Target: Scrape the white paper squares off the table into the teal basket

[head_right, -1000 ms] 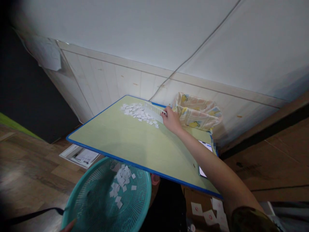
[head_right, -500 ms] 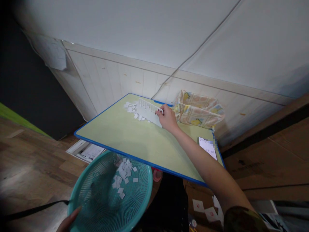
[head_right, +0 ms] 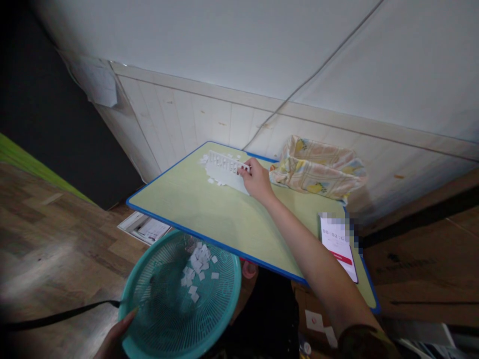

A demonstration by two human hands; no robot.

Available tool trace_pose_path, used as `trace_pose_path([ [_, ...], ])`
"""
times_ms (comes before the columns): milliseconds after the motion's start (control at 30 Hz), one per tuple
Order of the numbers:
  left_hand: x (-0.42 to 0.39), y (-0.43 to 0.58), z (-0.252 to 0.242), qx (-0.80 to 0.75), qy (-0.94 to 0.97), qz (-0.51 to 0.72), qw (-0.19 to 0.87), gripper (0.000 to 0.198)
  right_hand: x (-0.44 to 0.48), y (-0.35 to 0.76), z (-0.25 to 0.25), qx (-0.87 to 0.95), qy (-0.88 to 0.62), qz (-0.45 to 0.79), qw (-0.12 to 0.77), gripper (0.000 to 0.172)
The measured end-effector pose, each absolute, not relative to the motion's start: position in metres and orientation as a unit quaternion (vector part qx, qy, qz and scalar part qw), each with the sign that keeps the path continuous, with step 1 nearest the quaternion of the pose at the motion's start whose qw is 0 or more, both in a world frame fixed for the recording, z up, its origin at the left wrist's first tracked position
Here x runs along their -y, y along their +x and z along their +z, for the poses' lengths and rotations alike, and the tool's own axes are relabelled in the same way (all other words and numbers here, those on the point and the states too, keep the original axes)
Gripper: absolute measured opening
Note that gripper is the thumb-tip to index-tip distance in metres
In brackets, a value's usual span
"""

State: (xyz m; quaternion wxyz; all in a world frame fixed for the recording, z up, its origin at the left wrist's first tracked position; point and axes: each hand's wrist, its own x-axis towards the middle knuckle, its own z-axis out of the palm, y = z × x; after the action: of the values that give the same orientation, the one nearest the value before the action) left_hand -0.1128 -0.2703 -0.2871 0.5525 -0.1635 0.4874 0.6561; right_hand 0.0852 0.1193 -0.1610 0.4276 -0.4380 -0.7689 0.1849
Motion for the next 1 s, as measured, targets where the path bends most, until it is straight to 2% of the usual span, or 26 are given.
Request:
trace_pose_path([
  [133, 0.270, -0.111, -0.288, -0.477, -0.169, 0.666, 0.549, 0.060, -0.113, 0.075, -0.156, 0.773, -0.436, 0.176, 0.426, 0.013],
  [367, 0.275, -0.107, -0.279, -0.472, -0.153, 0.667, 0.556, 0.063, -0.115, 0.071, -0.162, 0.767, -0.427, 0.204, 0.433, 0.019],
  [600, 0.272, -0.112, -0.287, -0.486, -0.167, 0.675, 0.530, 0.052, -0.114, 0.079, -0.167, 0.756, -0.419, 0.269, 0.425, 0.024],
  [833, 0.274, -0.122, -0.291, -0.465, -0.157, 0.669, 0.559, 0.049, -0.102, 0.087, -0.164, 0.740, -0.413, 0.291, 0.444, 0.029],
  [1000, 0.280, -0.118, -0.295, -0.466, -0.122, 0.692, 0.538, 0.033, -0.097, 0.106, -0.171, 0.706, -0.428, 0.291, 0.484, 0.029],
])
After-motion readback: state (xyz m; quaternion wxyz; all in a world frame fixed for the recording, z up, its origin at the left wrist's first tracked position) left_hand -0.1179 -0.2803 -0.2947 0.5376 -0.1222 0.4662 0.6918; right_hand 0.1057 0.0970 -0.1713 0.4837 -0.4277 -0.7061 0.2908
